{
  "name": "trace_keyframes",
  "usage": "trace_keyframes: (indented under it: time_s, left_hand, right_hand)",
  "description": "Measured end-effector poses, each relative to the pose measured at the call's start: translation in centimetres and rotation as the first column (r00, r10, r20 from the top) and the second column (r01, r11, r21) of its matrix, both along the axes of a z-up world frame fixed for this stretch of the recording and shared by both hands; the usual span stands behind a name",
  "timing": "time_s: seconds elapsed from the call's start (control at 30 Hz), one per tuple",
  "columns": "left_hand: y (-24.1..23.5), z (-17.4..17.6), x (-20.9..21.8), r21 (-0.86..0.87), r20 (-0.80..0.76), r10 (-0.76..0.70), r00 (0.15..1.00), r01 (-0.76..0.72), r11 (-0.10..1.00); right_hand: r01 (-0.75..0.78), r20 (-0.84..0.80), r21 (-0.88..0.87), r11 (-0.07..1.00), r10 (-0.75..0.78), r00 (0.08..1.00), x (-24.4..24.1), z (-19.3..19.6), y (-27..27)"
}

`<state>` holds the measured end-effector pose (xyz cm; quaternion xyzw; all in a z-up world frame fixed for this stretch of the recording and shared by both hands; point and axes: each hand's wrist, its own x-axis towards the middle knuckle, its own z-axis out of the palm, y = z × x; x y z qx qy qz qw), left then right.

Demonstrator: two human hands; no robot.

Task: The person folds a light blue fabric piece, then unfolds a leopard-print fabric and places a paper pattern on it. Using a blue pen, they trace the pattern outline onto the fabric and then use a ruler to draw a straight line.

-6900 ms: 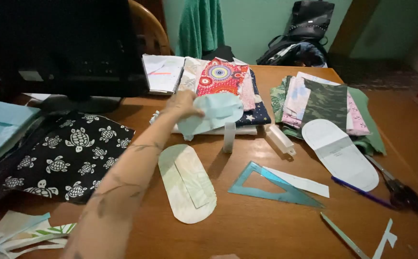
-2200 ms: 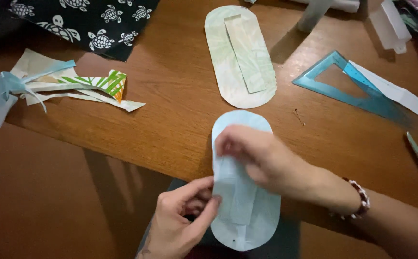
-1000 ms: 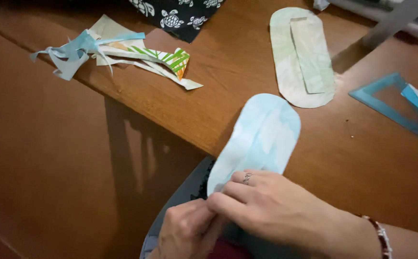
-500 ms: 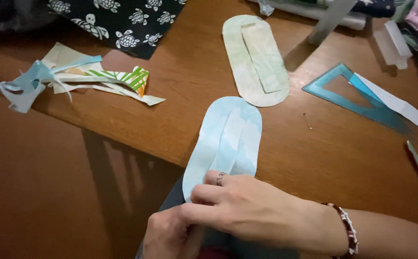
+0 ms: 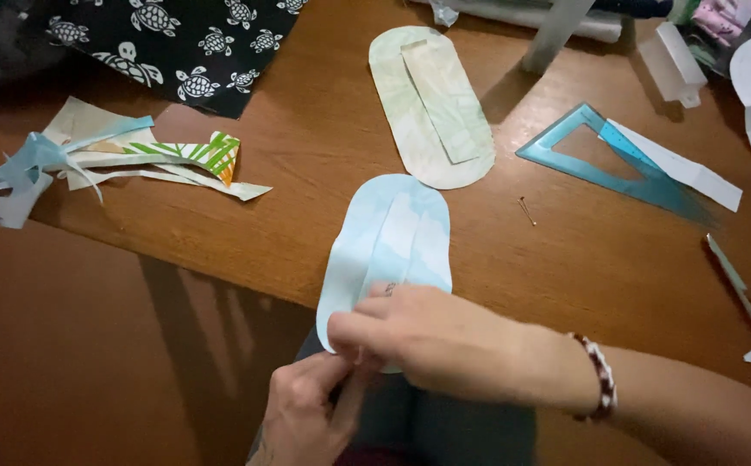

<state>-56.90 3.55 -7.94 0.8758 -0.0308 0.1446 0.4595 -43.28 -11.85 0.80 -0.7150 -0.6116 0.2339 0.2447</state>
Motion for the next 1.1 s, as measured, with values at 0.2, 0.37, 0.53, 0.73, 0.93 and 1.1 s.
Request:
trace_keyframes:
  time_s: [0.2,0.37,0.53,0.73,0.93,1.1]
  left_hand:
    - [-0.2,1.4,0.9,-0.096,-0.017,-0.022,1.0,0.02,0.995]
    - [-0.3,1.2,0.7,-0.133,-0.163,-0.048,0.985,0.026,0.991]
    - [-0.7,1.7,0.8,-0.265,-0.243,-0.034,0.97,-0.032,0.964]
    - [-0.7,1.2,0.6,-0.426,-0.292,0.008,0.956,-0.137,0.894]
    - [-1.1,0.6,0.4,-0.513,-0.377,0.026,0.926,-0.231,0.826]
    - [-1.4,0.1,0.3,-0.627,-0.363,-0.071,0.929,-0.187,0.756]
  right_hand:
    - [0.067,-0.168,-0.032,0.997,-0.071,0.983,1.1,0.4,0.1]
    - [0.126,-0.193,0.086,0.988,-0.108,0.975,2.0,0.3,0.1]
    - [0.334,-0.195,-0.003,0.943,-0.328,0.924,4.8,4.0,-2.8]
    - [0.78,0.23,-0.381,0.496,-0.766,0.6,9.6,7.6,-8.0]
    - [0.811,0.227,-0.498,0.307,-0.856,0.464,10.8,5.5,-9.5]
    - [0.827,0.239,-0.468,0.311,-0.857,0.457,10.7,5.7,-9.2]
